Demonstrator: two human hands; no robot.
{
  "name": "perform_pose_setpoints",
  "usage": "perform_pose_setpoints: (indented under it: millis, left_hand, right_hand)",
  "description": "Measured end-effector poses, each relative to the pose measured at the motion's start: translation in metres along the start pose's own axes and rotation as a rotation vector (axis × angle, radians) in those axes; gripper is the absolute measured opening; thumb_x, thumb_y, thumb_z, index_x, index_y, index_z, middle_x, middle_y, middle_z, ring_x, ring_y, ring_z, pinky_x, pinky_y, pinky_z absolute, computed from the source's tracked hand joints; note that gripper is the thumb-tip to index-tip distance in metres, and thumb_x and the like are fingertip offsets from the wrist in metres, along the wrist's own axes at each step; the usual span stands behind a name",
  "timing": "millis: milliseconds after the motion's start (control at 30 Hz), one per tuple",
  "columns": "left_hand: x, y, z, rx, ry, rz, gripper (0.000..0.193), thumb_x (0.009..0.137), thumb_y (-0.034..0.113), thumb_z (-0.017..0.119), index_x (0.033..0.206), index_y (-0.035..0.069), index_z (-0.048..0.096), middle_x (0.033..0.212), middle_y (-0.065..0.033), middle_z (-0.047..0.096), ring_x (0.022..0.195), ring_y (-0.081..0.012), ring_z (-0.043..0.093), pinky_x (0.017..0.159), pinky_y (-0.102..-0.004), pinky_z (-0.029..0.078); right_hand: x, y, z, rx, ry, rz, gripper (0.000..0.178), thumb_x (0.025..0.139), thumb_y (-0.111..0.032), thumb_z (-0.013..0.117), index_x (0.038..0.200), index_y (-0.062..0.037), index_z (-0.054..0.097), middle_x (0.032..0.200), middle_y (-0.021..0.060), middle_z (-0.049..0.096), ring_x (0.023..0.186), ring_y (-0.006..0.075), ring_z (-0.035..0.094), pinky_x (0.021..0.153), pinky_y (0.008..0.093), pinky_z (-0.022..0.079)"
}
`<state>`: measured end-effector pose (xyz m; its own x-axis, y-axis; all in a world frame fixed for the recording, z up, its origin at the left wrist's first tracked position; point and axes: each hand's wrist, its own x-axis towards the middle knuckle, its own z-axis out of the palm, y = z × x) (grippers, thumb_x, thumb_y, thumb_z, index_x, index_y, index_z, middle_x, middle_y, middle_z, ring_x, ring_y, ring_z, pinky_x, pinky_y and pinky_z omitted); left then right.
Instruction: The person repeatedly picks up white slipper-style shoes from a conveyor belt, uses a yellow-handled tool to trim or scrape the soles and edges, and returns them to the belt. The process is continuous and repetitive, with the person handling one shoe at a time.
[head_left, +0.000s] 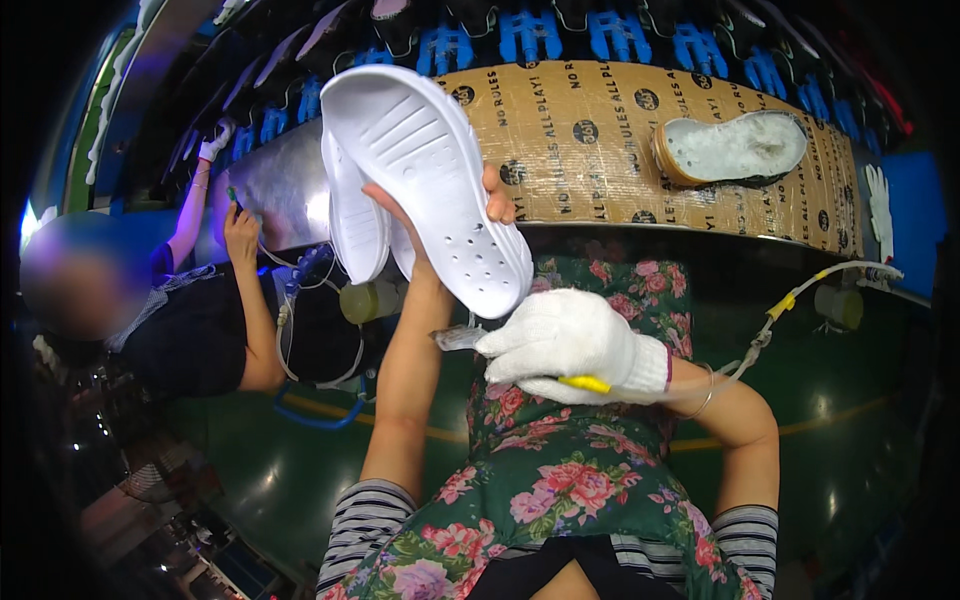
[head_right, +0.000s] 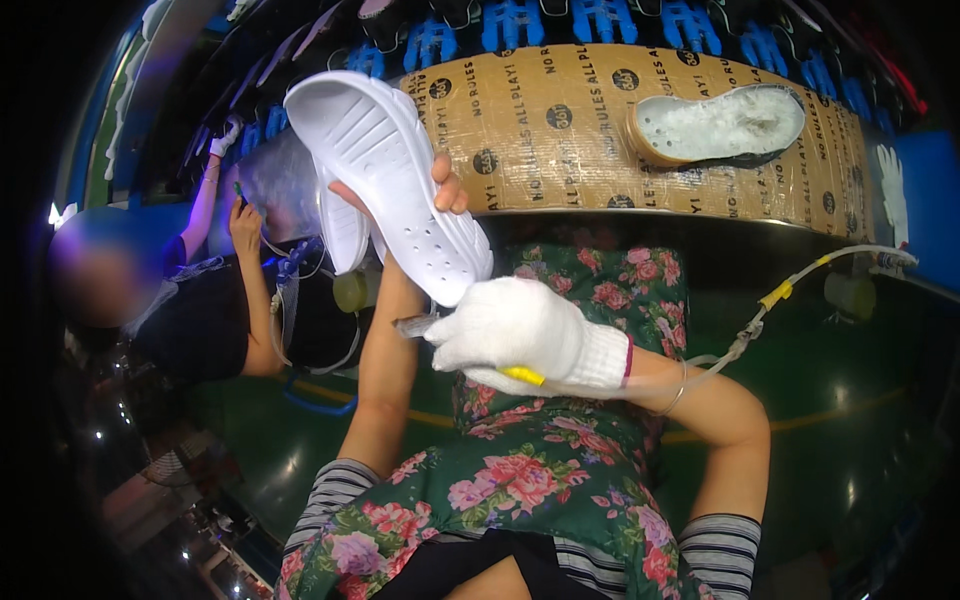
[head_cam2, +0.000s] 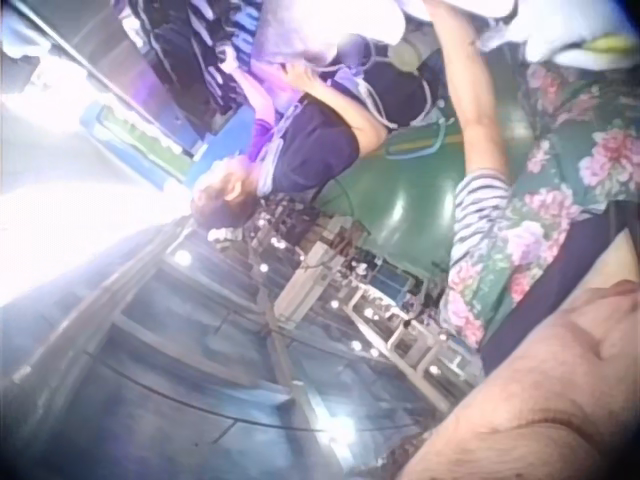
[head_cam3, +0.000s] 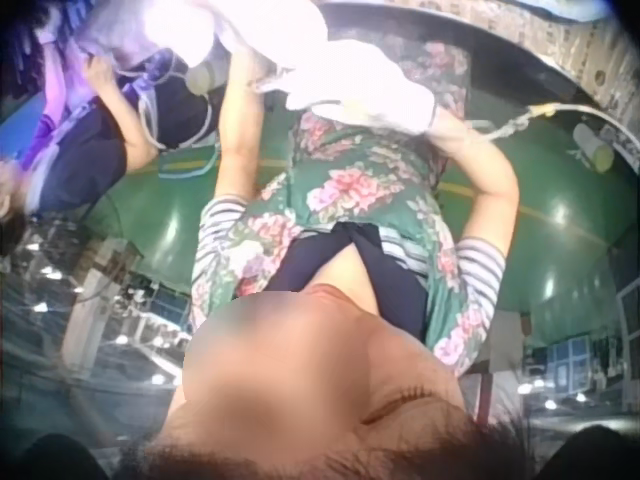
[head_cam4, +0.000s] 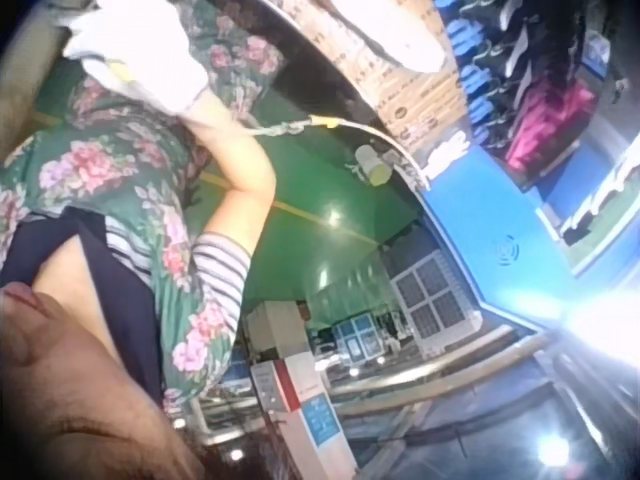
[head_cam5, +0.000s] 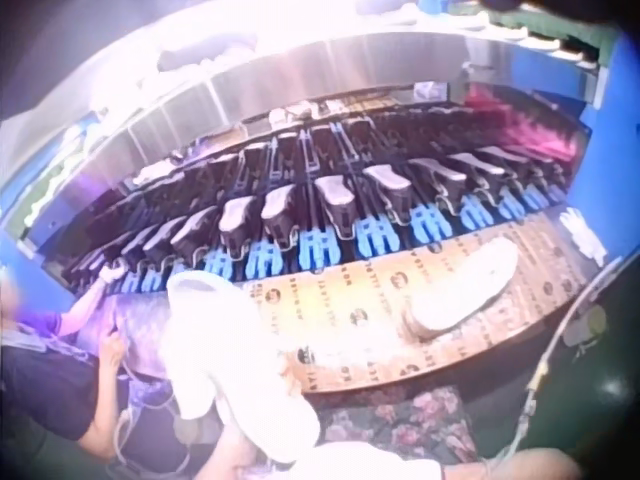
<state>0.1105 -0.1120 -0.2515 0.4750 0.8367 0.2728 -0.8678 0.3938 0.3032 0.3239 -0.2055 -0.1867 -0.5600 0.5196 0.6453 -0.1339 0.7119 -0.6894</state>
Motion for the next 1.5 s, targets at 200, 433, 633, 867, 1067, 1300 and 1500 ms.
perform_pose_setpoints:
  millis: [200,433,633,867,1067,1300,1500]
  left_hand:
    - [0.016,0.005,0.014,0.113,0.067,-0.159,0.133,0.068,0.107,0.045,0.152,0.004,0.046,0.113,-0.0295,0.068,0.084,-0.0397,0.073,0.07,-0.0496,0.062]
    - [0.029,0.012,0.005,0.094,0.021,-0.389,0.124,0.074,0.097,0.058,0.156,0.004,0.047,0.125,-0.0269,0.069,0.1,-0.0418,0.074,0.076,-0.0502,0.065]
    - [0.047,0.017,0.016,0.406,0.113,-0.568,0.109,0.085,0.089,0.053,0.155,0.005,0.05,0.134,-0.0244,0.066,0.112,-0.0359,0.07,0.09,-0.0453,0.06]
    - [0.064,0.019,0.027,1.144,0.208,-0.851,0.093,0.099,0.079,0.046,0.154,0.005,0.053,0.145,-0.0216,0.061,0.125,-0.0291,0.066,0.107,-0.0395,0.054]
    - [0.065,-0.005,-0.03,0.467,0.311,-0.25,0.097,0.101,0.082,0.027,0.161,0.007,0.041,0.144,-0.0158,0.064,0.129,-0.0319,0.065,0.106,-0.0413,0.057]
    - [0.012,-0.03,-0.005,0.128,0.516,0.346,0.057,0.11,0.045,0.048,0.151,0.006,0.052,0.148,-0.0176,0.06,0.138,-0.0349,0.056,0.121,-0.052,0.042]
    - [-0.074,-0.027,0.04,-0.333,0.269,-0.152,0.09,0.102,0.073,0.039,0.168,0.012,0.03,0.166,-0.0305,0.035,0.147,-0.0645,0.032,0.119,-0.0741,0.032]
  right_hand:
    - [0.003,0.007,0.004,-0.358,0.16,0.014,0.025,0.076,-0.011,0.078,0.101,-0.0105,0.077,0.109,0.0087,0.077,0.084,0.0273,0.073,0.071,0.0403,0.059]
    - [0.0,-0.002,0.0,0.038,0.032,0.085,0.035,0.071,-0.007,0.083,0.104,-0.0166,0.077,0.112,0.0058,0.077,0.088,0.0261,0.073,0.074,0.0375,0.059]
    - [-0.004,0.01,0.004,-0.253,-0.037,0.049,0.035,0.069,-0.007,0.078,0.104,-0.0098,0.077,0.115,0.0103,0.077,0.091,0.03,0.075,0.076,0.0412,0.06]
    - [0.0,0.014,-0.018,-0.26,0.0,0.114,0.029,0.073,-0.002,0.084,0.1,-0.0123,0.079,0.109,0.0107,0.079,0.09,0.0321,0.075,0.078,0.041,0.059]
    - [-0.015,0.003,-0.041,0.296,0.431,0.725,0.017,0.082,0.005,0.08,0.099,0.0034,0.079,0.109,0.0167,0.079,0.096,0.0222,0.075,0.087,0.0328,0.059]
    - [-0.035,0.033,-0.042,0.775,0.93,0.816,0.021,0.088,0.005,0.072,0.108,-0.0018,0.074,0.117,0.0193,0.075,0.095,0.0263,0.073,0.075,0.0335,0.06]
    - [-0.021,0.032,-0.025,0.739,0.902,0.869,0.019,0.089,0.006,0.071,0.107,0.0054,0.076,0.106,0.0154,0.076,0.087,0.0199,0.07,0.082,0.0313,0.058]
